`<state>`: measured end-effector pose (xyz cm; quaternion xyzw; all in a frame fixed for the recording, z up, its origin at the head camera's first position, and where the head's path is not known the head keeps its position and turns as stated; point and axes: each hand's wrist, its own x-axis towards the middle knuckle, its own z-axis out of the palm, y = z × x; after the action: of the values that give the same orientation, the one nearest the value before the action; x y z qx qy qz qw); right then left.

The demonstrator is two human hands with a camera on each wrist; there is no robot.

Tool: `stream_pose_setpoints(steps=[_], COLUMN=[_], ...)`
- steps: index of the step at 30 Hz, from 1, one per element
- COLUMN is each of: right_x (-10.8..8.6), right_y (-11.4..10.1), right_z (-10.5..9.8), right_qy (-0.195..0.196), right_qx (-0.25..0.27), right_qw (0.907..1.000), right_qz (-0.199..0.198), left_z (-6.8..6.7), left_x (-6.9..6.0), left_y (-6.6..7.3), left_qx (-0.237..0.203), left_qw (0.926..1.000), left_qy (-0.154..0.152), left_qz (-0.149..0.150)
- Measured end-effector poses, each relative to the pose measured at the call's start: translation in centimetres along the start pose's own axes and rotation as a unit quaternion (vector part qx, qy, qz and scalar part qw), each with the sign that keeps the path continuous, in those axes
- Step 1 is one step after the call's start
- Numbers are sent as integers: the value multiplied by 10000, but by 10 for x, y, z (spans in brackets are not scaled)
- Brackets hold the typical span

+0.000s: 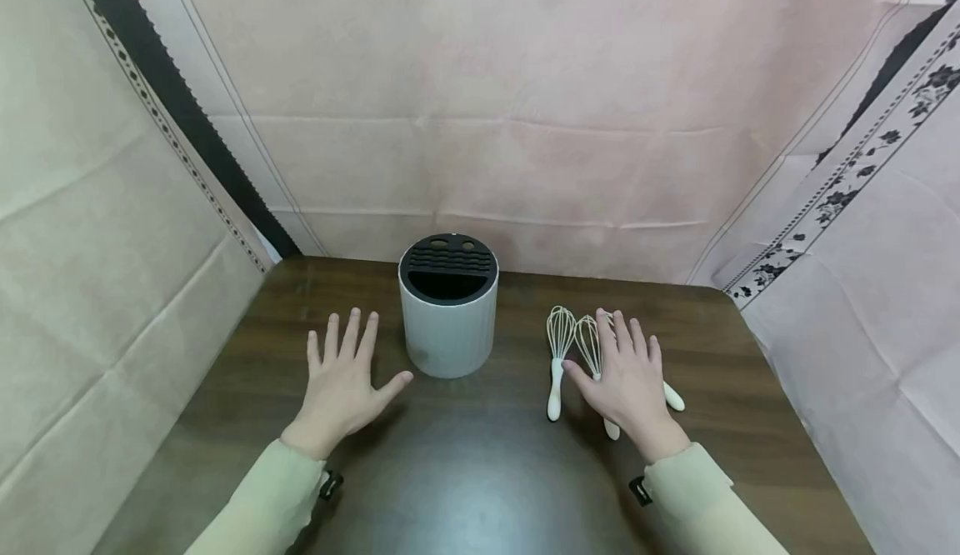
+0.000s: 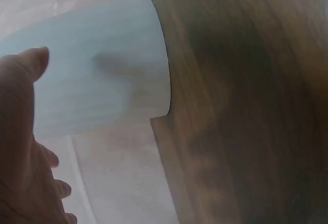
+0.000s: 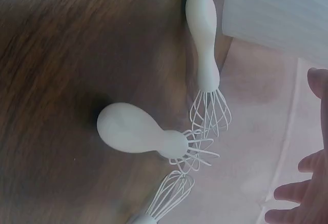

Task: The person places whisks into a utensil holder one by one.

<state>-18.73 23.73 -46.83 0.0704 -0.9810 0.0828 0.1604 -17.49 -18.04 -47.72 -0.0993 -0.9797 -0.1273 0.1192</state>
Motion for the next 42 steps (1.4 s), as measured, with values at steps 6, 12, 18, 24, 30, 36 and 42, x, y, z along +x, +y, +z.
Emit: stream_pose_setpoints(steps=[6, 12, 18, 24, 30, 36, 42], right_x=[0, -1, 4, 3, 2, 7, 12], right_y=[-1, -3, -9, -8, -2, -9, -17], right_z=[-3, -6, 0, 8, 13, 18, 23], right_qy=[-124, -817, -1021, -1123, -1203, -1517, -1850], right_qx=[996, 3117, 4166, 4223, 4119, 4109, 3997], right_qw=[9948, 9404, 8907, 8796, 8798, 8716, 8706], right_qz=[182, 1088, 1508, 1879, 2045, 2200, 2191], left_z=[-1, -1, -10, -21, -19, -17, -13], left_x=[14, 26, 33, 39, 45, 55, 60], left_y=[-4, -6, -6, 10, 22, 26, 29], left_qx=[-1606, -4218, -4942, -4964, -5001, -4934, -4786], left_qw=[9863, 9059, 8683, 8660, 8633, 8667, 8763], left_qy=[-361, -367, -428, -601, -675, -730, -547], left_qz=[-90, -25, 4, 36, 51, 57, 41])
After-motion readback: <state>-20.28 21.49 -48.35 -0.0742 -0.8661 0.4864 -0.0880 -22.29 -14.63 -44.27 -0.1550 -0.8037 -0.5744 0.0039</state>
